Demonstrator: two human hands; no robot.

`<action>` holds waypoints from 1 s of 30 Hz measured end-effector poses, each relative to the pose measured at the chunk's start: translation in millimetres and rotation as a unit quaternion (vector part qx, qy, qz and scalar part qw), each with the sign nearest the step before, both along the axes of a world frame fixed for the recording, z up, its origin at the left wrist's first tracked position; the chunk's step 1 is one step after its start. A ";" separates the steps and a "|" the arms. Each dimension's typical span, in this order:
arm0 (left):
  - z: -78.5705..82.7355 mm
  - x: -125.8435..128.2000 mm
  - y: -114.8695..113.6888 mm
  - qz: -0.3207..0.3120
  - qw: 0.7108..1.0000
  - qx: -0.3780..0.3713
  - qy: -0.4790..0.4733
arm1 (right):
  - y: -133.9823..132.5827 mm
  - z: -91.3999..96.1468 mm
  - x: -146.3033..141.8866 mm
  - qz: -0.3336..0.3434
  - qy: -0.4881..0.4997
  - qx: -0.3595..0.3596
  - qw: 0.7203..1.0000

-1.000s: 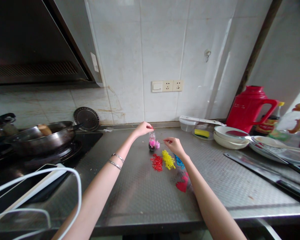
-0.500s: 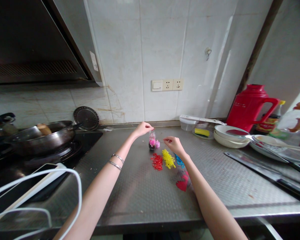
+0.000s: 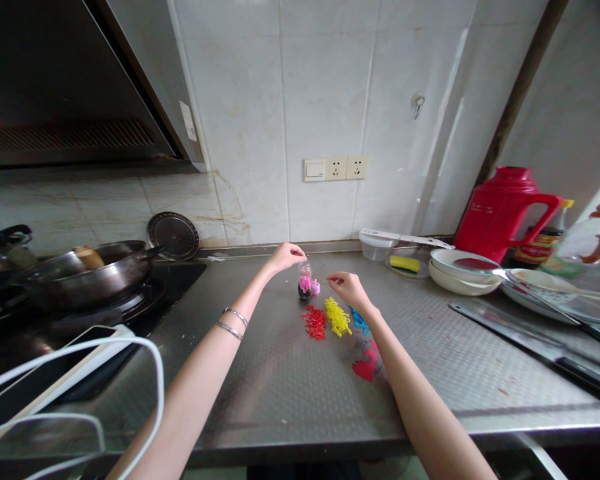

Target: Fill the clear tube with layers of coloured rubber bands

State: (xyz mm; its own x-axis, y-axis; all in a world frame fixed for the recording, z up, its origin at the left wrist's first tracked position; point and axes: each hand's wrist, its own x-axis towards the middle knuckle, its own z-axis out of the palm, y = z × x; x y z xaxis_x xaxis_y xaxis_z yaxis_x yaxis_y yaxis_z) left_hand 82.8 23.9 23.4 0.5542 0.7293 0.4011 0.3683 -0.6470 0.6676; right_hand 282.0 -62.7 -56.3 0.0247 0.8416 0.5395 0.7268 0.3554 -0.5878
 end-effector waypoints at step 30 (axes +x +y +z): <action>-101.5 -51.5 -32.6 0.101 0.987 -0.125 -0.020 | -12.1 4.5 -32.7 0.210 -0.155 -0.212 0.942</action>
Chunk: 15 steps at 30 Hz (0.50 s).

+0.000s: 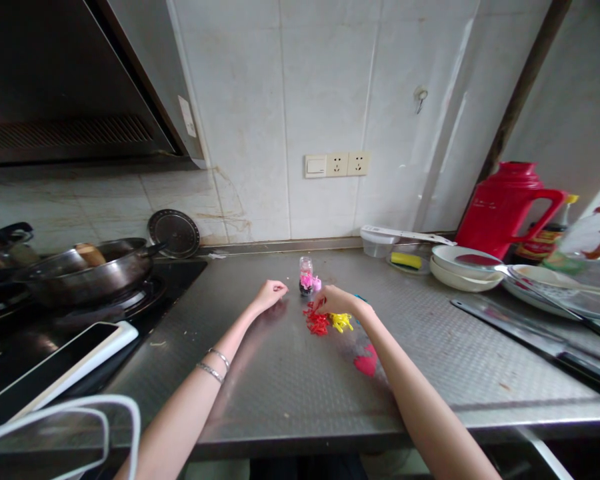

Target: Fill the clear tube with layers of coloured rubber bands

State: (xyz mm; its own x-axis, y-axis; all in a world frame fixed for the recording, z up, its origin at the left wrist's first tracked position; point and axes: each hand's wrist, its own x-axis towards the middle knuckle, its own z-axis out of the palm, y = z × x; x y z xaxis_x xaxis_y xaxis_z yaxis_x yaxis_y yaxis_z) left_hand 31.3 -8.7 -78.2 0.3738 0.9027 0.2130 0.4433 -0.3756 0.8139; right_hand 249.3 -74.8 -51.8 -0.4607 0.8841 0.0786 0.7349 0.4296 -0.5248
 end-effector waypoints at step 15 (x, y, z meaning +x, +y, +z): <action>-2.6 1.2 -3.9 -0.003 1.000 -0.009 0.001 | 6.1 -2.0 -1.2 0.018 0.128 0.025 0.991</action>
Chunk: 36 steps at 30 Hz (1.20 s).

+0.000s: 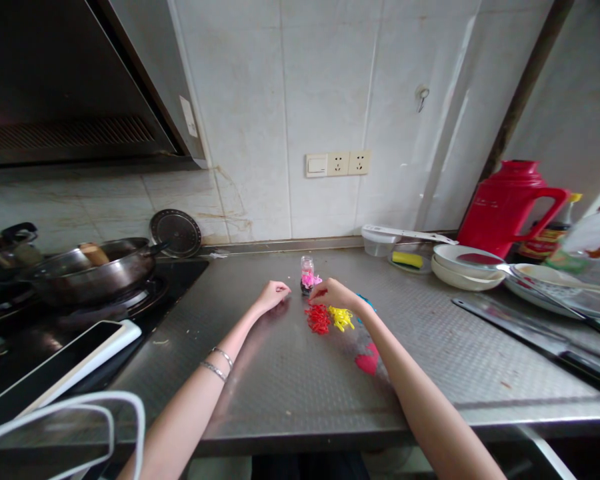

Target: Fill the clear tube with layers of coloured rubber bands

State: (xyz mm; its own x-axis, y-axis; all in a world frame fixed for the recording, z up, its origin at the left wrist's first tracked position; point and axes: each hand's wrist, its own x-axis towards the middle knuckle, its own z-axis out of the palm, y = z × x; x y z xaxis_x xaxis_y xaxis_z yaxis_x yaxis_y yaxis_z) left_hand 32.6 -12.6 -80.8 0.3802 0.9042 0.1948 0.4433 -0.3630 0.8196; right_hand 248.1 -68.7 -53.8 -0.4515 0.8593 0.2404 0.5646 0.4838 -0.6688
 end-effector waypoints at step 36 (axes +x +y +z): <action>-12.8 -6.4 11.4 0.012 0.997 -0.076 0.003 | 52.4 59.2 -13.5 -0.170 0.264 0.103 0.944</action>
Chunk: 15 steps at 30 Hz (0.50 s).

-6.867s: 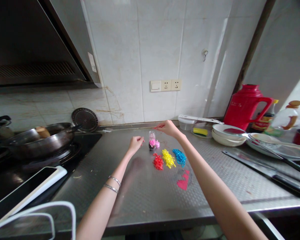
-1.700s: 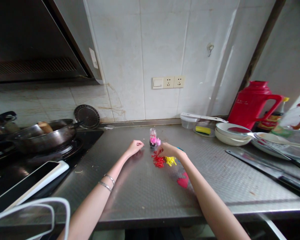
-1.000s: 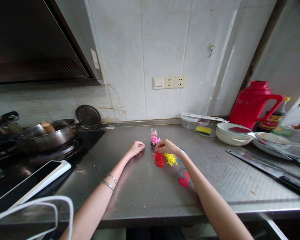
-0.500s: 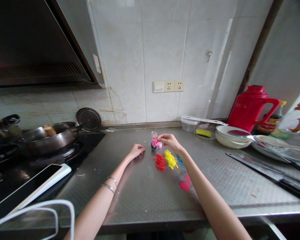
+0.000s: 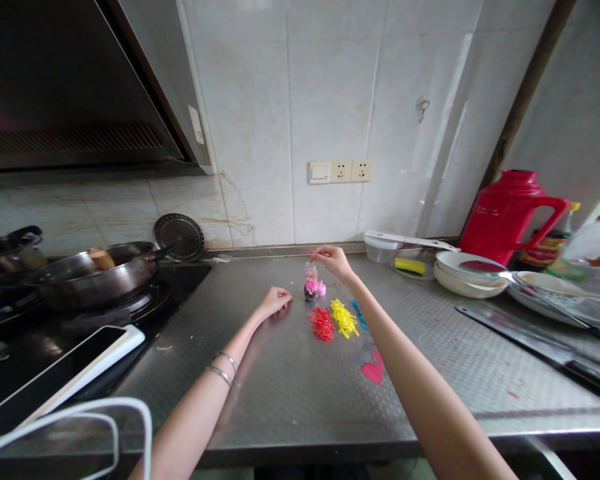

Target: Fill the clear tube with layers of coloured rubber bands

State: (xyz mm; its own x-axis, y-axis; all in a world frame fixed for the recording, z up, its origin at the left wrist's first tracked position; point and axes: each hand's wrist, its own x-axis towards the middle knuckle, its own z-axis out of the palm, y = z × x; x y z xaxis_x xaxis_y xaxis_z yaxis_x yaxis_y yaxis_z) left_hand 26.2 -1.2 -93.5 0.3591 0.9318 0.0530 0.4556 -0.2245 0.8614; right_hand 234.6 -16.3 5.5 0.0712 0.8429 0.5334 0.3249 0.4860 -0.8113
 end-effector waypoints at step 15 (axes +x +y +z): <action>-0.5 0.1 0.2 0.003 1.000 0.001 -0.004 | -3.4 -9.7 1.0 -0.003 -0.034 -0.015 0.999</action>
State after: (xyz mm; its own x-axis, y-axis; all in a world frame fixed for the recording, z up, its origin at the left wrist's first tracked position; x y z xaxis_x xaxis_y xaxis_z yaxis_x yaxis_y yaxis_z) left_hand 26.3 -0.9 -94.1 0.3535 0.9337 0.0575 0.4505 -0.2238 0.8643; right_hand 235.5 -19.7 -4.2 0.0400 0.8586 0.5110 0.3830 0.4592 -0.8015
